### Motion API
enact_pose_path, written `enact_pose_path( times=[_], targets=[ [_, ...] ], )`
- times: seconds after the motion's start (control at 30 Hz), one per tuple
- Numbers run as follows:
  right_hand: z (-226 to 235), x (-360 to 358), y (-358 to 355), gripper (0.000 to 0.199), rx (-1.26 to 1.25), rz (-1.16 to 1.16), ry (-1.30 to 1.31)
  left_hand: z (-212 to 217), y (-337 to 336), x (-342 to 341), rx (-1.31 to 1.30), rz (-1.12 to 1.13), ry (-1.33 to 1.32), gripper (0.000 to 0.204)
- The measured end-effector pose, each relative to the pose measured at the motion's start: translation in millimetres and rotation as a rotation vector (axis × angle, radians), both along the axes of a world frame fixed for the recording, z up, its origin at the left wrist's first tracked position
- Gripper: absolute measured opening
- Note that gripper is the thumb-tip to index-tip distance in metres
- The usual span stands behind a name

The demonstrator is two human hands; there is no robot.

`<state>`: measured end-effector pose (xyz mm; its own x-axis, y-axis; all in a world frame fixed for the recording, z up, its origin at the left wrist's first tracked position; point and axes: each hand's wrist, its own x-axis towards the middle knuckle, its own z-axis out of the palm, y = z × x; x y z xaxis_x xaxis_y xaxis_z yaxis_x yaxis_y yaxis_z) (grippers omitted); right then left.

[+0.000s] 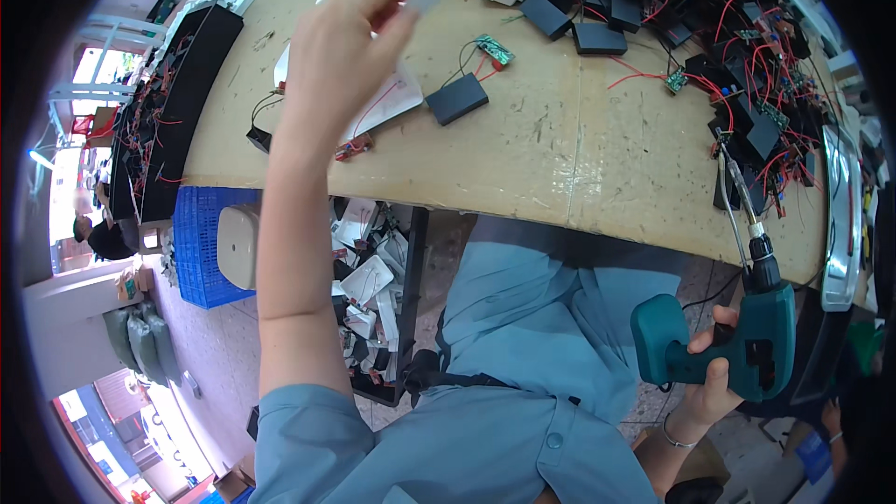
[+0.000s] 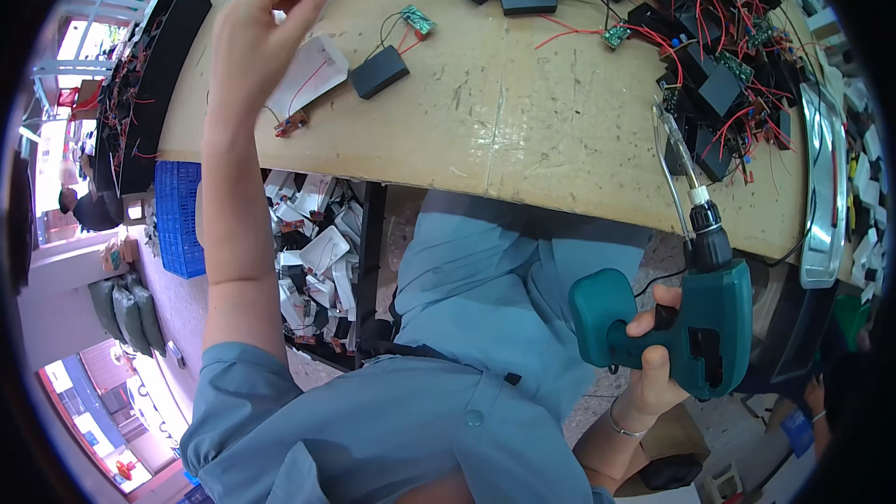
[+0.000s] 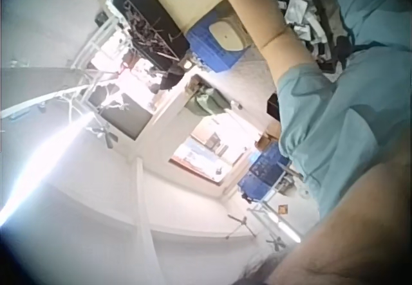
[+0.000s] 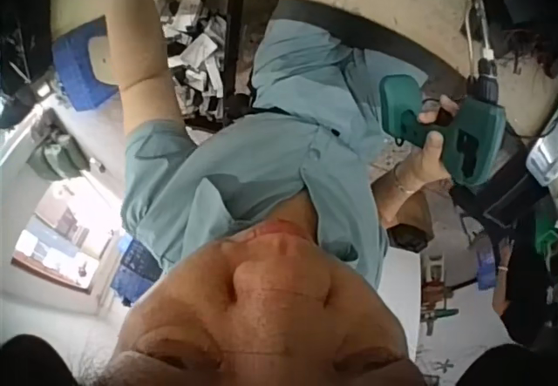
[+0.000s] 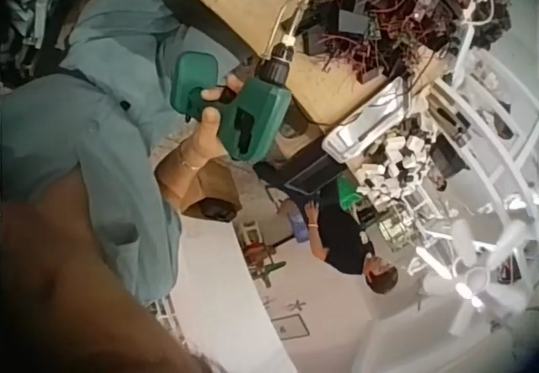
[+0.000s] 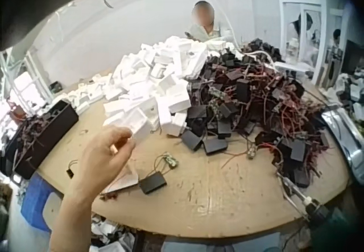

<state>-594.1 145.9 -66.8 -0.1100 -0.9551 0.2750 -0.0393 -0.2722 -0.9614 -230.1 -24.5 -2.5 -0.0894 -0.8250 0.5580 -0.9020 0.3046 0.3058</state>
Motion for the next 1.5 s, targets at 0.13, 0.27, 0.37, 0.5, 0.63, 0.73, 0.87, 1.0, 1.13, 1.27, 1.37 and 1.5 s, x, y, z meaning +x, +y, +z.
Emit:
enact_pose_path(
  times=[0.13, 0.27, 0.37, 0.5, 0.63, 0.73, 0.87, 1.0, 1.13, 1.27, 1.37, 1.5],
  targets=[
    [-0.9, 1.0, -4.0, 0.058, -0.011, -0.011, -0.005, -33.8, 25.7, -63.2, -0.409, -0.323, -0.358, 0.007],
    [-2.9, 1.0, -1.6, 0.056, -0.007, 0.020, -0.091, -67.1, 48.8, -115.8, -0.299, -0.480, -0.330, 0.009],
    [-3.2, -0.5, 0.7, 0.056, -0.006, 0.028, -0.123, -73.1, 51.5, -124.7, -0.302, -0.466, -0.306, 0.009],
    [-5.0, -1.4, 3.2, 0.056, -0.001, 0.019, -0.133, -72.3, 53.1, -121.7, -0.306, -0.529, -0.266, 0.010],
    [-3.9, -0.7, 3.2, 0.056, -0.019, 0.014, -0.131, -46.1, 45.5, -98.3, -0.377, -0.522, -0.244, 0.018],
    [-2.0, -0.9, 4.9, 0.057, -0.019, 0.003, -0.106, -29.0, 6.5, -65.3, -0.190, -0.206, -0.369, 0.033],
    [0.9, 1.5, 5.1, 0.057, -0.019, -0.002, -0.133, -21.7, -23.2, -45.6, 0.320, 0.005, -0.444, 0.038],
    [-0.4, 1.5, 5.5, 0.057, -0.013, 0.012, -0.115, -28.8, -34.3, -37.9, 0.442, -0.107, -0.359, 0.039],
    [0.0, 4.5, 4.4, 0.061, -0.004, 0.025, -0.193, -17.2, -17.1, -46.0, 0.358, -0.095, -0.278, 0.035],
    [-4.0, 12.5, -5.4, 0.067, 0.008, 0.144, -0.447, -23.3, 14.2, -48.2, 0.276, -0.216, 0.256, 0.024],
    [-5.1, 31.6, -21.5, 0.068, 0.033, 0.337, -0.639, -40.2, 36.4, -46.5, 0.293, -0.381, 0.684, 0.021],
    [-3.2, 59.0, -40.7, 0.072, 0.245, 0.616, -0.844, -49.1, 52.4, -44.5, 0.390, -0.497, 1.045, 0.024]
  ],
)
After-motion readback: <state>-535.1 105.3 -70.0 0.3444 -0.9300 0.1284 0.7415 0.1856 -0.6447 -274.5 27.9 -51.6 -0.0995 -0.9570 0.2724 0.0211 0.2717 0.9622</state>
